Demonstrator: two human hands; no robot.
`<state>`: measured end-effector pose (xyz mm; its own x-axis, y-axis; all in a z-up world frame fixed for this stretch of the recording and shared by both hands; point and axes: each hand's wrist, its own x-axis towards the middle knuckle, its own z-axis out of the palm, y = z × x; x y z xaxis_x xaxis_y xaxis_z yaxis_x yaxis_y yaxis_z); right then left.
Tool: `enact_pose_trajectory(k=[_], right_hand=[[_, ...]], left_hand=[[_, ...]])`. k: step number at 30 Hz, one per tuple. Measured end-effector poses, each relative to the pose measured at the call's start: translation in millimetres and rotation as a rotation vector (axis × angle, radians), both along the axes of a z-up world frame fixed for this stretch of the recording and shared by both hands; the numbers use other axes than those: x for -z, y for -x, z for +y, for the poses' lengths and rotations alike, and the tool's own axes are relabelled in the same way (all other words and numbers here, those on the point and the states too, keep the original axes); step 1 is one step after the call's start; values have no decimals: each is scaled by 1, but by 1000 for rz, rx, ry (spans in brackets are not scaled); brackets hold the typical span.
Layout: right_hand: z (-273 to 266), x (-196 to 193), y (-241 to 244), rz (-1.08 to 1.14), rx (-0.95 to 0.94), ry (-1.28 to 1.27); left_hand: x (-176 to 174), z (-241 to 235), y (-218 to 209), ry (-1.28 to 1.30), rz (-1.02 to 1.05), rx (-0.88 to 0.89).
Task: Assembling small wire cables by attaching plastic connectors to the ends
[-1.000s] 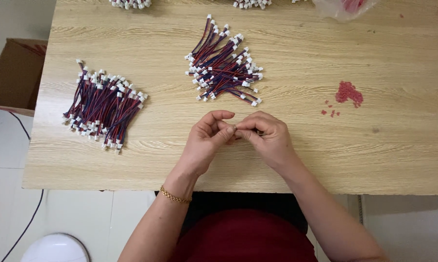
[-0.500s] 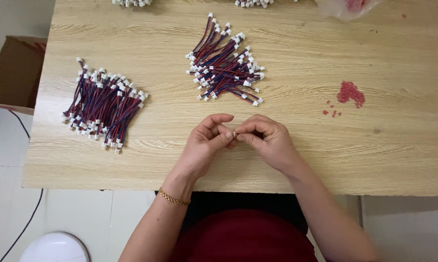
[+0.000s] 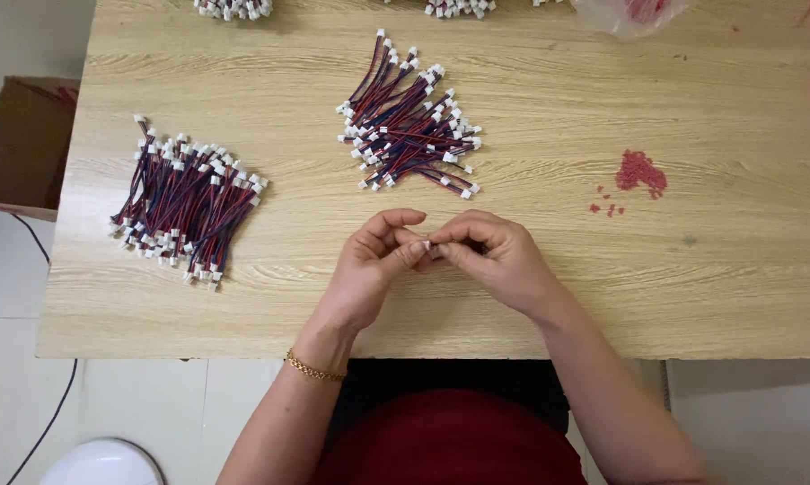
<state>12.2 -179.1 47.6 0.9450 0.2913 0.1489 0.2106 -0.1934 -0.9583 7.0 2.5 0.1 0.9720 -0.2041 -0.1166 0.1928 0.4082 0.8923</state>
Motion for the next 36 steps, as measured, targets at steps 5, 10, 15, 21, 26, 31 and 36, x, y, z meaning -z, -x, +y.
enact_pose_trajectory(k=[5,10,15,21,26,31,36], right_hand=[[-1,13,0,18,35,26],[0,8,2,52,-7,146],[-11,21,-3,-227,60,449],[-28,71,1,-621,47,759],[-60,51,9,-266,258,600],[-121,27,8,-40,682,669],[-168,61,-10,-197,749,837]], left_hand=[[2,-5,3,-94,-16,18],[-2,-1,4,-330,-56,76],[-23,20,-15,-996,-314,163],[-25,29,-85,-1608,-795,-287],[-15,21,-133,-1779,-989,-242],[16,34,-144,-1775,-1046,-357],[-3,38,-124,-1576,-1050,-462]])
